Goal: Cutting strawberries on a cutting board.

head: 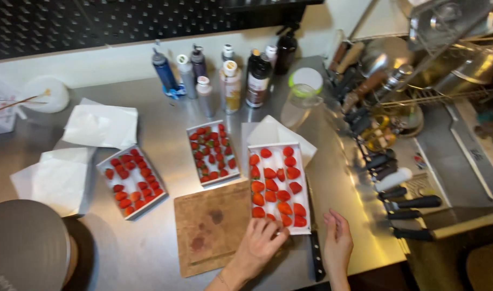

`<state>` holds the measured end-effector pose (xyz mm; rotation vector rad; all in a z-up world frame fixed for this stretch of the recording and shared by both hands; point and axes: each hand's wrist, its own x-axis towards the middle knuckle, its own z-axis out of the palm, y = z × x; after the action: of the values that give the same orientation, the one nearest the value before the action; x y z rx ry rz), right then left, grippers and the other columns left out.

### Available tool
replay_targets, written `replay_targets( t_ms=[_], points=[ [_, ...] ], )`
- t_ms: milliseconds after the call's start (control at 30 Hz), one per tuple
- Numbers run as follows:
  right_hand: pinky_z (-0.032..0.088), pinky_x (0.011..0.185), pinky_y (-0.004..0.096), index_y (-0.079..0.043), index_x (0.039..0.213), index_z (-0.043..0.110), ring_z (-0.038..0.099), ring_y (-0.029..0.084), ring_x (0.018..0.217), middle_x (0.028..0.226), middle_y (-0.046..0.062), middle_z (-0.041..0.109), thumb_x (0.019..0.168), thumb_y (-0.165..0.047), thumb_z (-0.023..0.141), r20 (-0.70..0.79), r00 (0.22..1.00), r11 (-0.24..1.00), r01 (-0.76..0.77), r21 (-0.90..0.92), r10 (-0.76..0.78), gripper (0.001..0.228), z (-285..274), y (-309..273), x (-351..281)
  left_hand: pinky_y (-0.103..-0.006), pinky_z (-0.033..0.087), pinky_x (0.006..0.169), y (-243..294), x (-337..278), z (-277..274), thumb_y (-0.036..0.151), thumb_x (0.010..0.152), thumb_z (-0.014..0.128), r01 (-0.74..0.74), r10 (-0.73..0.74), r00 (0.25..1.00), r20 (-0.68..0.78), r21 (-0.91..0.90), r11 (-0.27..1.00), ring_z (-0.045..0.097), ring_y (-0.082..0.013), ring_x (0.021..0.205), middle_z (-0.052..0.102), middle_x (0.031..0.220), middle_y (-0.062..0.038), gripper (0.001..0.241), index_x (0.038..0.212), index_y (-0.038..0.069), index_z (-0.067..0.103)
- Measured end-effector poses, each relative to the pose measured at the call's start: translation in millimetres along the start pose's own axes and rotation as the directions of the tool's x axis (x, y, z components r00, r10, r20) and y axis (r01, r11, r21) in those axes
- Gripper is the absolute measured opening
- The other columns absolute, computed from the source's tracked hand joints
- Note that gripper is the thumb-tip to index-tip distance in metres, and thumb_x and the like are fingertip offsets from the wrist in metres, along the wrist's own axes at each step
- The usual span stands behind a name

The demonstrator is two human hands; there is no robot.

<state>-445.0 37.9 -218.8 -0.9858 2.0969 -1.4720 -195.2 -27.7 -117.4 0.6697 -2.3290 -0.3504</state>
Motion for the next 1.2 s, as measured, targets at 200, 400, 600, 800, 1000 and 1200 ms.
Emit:
replay_targets(
  t_ms=[200,400,600,800,1000,1200],
  points=[
    [0.054,0.095,0.036,0.000,0.128,0.065,0.070,0.023,0.109,0.123,0.016,0.072,0.115,-0.034,0.035,-0.103,0.973,0.976,-0.195,0.094,0.204,0.047,-96.8,27.4,11.3,-0.0416,0.044,0.088,62.4,41.0,139.8,0.011,0.088,0.061,-0.101,0.107,0.989,0.101,-0.067,0.993,0.055,-0.0274,0.105,0.058,0.114,-0.010,0.031,0.119,0.007,0.062],
    [0.054,0.091,0.039,-0.001,0.130,0.063,0.067,0.032,0.112,0.124,0.019,0.067,0.103,-0.022,0.054,-0.015,0.999,0.957,0.031,-0.289,-0.037,0.035,-121.0,5.4,34.4,-0.0404,0.044,0.082,82.4,52.6,250.9,0.012,0.087,0.061,-0.070,0.046,0.976,0.211,0.105,0.992,0.056,-0.0279,0.106,0.059,0.114,-0.011,0.031,0.118,0.007,0.062],
    [0.054,0.090,0.042,-0.001,0.121,0.066,0.068,0.035,0.105,0.119,0.018,0.068,0.104,-0.017,0.056,-0.058,0.987,0.929,0.123,-0.350,-0.152,0.025,-108.5,9.7,16.6,-0.0386,0.048,0.089,76.1,46.3,214.8,0.006,0.088,0.064,0.083,-0.076,0.995,0.069,-0.118,0.989,0.060,-0.0280,0.103,0.063,0.111,-0.011,0.027,0.115,0.004,0.063],
    [0.055,0.078,0.050,-0.006,0.136,0.047,0.067,0.043,0.099,0.132,0.020,0.057,0.097,-0.023,0.068,0.502,0.854,0.779,0.222,-0.586,0.134,0.048,-34.5,-2.1,-27.2,-0.0337,0.055,0.072,55.4,27.6,123.9,0.006,0.095,0.064,0.615,-0.695,0.705,-0.144,-0.364,0.699,0.067,-0.0234,0.081,0.066,0.099,-0.012,0.012,0.106,0.001,0.068],
    [0.051,0.094,0.048,-0.006,0.152,0.031,0.057,0.048,0.120,0.136,0.022,0.046,0.072,-0.006,0.080,0.493,0.870,0.809,0.283,-0.515,0.010,0.093,-16.1,1.7,-34.5,-0.0330,0.054,0.072,51.6,-19.6,110.7,0.010,0.097,0.064,0.735,-0.806,0.529,-0.266,-0.332,0.592,0.066,-0.0203,0.080,0.068,0.100,-0.011,0.016,0.110,0.000,0.069],
    [0.053,0.091,0.050,0.002,0.137,0.049,0.064,0.049,0.112,0.127,0.028,0.062,0.073,-0.002,0.074,0.314,0.941,0.945,0.210,-0.250,-0.126,0.069,-40.0,30.8,-39.9,-0.0319,0.056,0.079,70.5,46.9,116.0,0.011,0.103,0.059,0.541,-0.725,0.655,-0.213,-0.538,0.647,0.070,-0.0185,0.088,0.072,0.101,-0.011,0.013,0.109,0.001,0.065]
  ],
)
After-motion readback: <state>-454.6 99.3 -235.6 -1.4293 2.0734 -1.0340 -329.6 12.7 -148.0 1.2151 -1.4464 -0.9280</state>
